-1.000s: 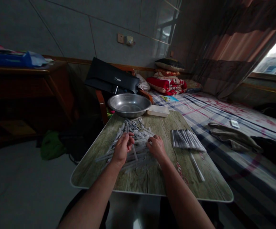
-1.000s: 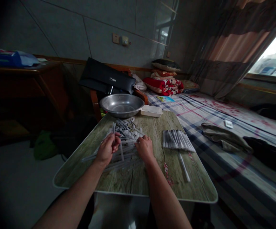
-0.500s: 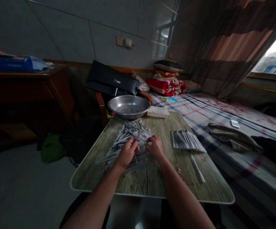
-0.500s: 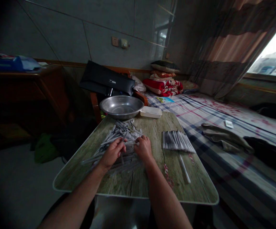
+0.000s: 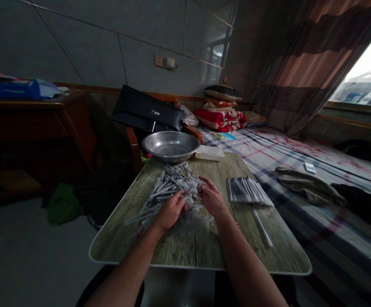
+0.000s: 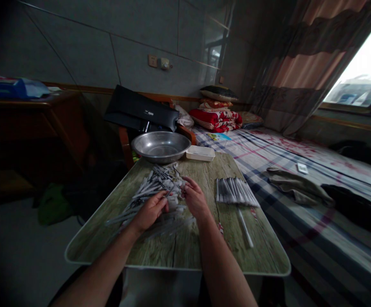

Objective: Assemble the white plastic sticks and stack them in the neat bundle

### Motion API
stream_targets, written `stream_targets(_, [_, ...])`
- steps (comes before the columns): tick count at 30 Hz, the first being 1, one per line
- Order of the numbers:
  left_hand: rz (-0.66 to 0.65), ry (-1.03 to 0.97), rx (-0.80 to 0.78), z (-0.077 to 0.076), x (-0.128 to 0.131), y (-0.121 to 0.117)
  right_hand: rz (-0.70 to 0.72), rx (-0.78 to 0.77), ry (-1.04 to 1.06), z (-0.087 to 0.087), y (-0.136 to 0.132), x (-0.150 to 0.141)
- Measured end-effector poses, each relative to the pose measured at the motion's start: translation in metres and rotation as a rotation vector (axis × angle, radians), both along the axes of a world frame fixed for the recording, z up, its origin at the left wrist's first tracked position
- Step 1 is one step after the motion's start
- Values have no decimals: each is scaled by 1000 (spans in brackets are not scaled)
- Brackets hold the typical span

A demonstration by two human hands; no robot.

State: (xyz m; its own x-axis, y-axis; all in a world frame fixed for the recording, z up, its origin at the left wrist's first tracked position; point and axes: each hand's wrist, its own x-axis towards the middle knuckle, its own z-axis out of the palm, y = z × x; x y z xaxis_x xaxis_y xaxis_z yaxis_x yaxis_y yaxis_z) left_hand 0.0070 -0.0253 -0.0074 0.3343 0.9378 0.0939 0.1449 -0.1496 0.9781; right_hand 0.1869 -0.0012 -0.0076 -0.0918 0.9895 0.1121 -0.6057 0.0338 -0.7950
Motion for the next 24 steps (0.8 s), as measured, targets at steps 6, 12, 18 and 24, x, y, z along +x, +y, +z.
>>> stream_targets(6, [-55, 141, 42, 4, 4, -5, -70, -6, 179, -6, 6, 0])
stream_targets(12, [-44, 162, 53, 4, 6, -4, -53, 12, 97, -7, 4, -1])
stream_targets(18, [0, 239, 137, 8, 5, -3, -92, 80, -129, -8, 4, -2])
stream_targets(24, [55, 367, 292, 10, 4, -5, -66, 44, -92, -3, 1, -6])
